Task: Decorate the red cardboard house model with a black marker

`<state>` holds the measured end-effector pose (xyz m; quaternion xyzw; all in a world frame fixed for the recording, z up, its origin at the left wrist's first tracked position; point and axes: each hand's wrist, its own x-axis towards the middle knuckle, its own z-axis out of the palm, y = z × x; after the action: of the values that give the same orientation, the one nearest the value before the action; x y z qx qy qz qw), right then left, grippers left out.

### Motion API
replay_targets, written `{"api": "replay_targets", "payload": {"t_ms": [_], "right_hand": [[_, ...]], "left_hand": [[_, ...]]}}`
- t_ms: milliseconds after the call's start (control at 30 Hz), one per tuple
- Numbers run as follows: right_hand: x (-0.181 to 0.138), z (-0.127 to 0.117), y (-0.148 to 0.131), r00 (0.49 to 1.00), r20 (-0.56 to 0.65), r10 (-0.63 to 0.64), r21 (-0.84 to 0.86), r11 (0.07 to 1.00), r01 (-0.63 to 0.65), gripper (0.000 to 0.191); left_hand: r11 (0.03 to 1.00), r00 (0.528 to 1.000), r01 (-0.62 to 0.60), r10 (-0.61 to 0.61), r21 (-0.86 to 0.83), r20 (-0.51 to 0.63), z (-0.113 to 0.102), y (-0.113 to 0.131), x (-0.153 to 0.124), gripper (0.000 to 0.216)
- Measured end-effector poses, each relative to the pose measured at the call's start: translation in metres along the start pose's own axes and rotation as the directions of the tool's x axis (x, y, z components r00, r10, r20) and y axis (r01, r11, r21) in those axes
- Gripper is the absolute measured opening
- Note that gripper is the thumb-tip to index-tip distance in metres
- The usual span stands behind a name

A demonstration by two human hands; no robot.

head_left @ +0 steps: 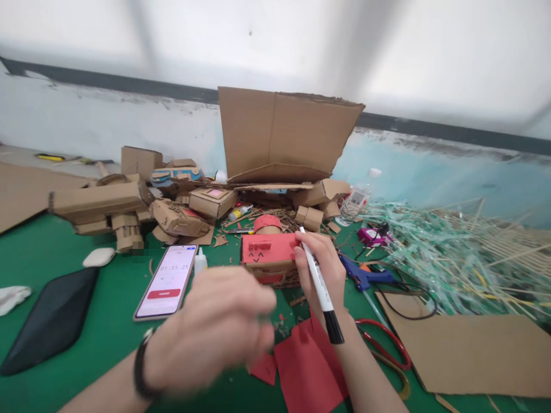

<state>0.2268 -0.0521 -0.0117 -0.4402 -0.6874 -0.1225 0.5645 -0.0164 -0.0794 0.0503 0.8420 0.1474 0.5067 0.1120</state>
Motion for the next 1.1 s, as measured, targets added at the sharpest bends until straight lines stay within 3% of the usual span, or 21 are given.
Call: {"api": "replay_targets", "payload": {"t_ms": [33, 133, 233, 333, 400, 467, 567, 667, 767, 967, 1100], "right_hand": [[0.000, 0.000, 0.000, 1.000, 0.002, -0.002, -0.004, 1.000, 0.002, 0.028], [0.000, -0.002, -0.002, 1.000, 0.011, -0.002, -0.012, 1.000, 0.002, 0.031], [-0.002, -0.002, -0.002, 1.000, 0.022, 0.000, -0.020, 1.000, 0.000, 0.034], [-0.003, -0.002, -0.002, 1.000, 0.024, 0.018, -0.009, 1.000, -0.018, 0.036], [-0.003, -0.002, -0.002, 0.999, 0.025, 0.025, -0.008, 1.000, -0.025, 0.037], [-0.003, -0.003, -0.002, 1.000, 0.029, 0.011, -0.020, 1.000, -0.010, 0.039], [-0.003, -0.004, -0.002, 1.000, 0.012, -0.009, -0.025, 1.000, 0.010, 0.038], [-0.004, -0.005, -0.006, 1.000, -0.013, 0.021, 0.000, 1.000, -0.021, 0.038], [-0.006, -0.007, -0.011, 0.997, -0.019, 0.073, 0.021, 0.997, -0.073, 0.040], [-0.003, -0.013, -0.020, 0.997, -0.045, 0.062, 0.069, 0.996, -0.058, 0.049], [-0.002, -0.014, -0.025, 0.980, -0.154, 0.127, 0.116, 0.987, -0.110, 0.050]], "left_hand": [[0.991, 0.988, -0.127, 0.129, 0.032, -0.081, 0.008, -0.020, 0.009, 0.029], [0.990, 0.980, -0.123, 0.132, 0.069, -0.152, 0.023, -0.067, 0.022, 0.033], [0.978, 0.973, -0.125, 0.154, 0.166, -0.172, 0.022, -0.087, 0.011, 0.031], [0.961, 0.954, -0.111, 0.174, 0.251, -0.243, 0.021, -0.092, -0.011, 0.024], [0.979, 0.959, -0.010, 0.067, 0.205, -0.276, 0.025, -0.095, -0.024, 0.033], [0.988, 0.959, 0.125, -0.097, 0.089, -0.266, 0.032, -0.100, -0.032, 0.059], [0.949, 0.939, 0.302, -0.313, -0.094, -0.144, 0.040, -0.106, -0.039, 0.095], [0.901, 0.910, 0.410, -0.414, -0.142, -0.003, 0.041, -0.106, -0.042, 0.104], [0.905, 0.911, 0.413, -0.413, -0.103, 0.023, 0.037, -0.104, -0.042, 0.103], [0.948, 0.954, 0.299, -0.294, -0.109, 0.061, 0.033, -0.102, -0.034, 0.111], [0.969, 0.973, 0.230, -0.226, -0.092, 0.050, 0.031, -0.102, -0.033, 0.107]]}}
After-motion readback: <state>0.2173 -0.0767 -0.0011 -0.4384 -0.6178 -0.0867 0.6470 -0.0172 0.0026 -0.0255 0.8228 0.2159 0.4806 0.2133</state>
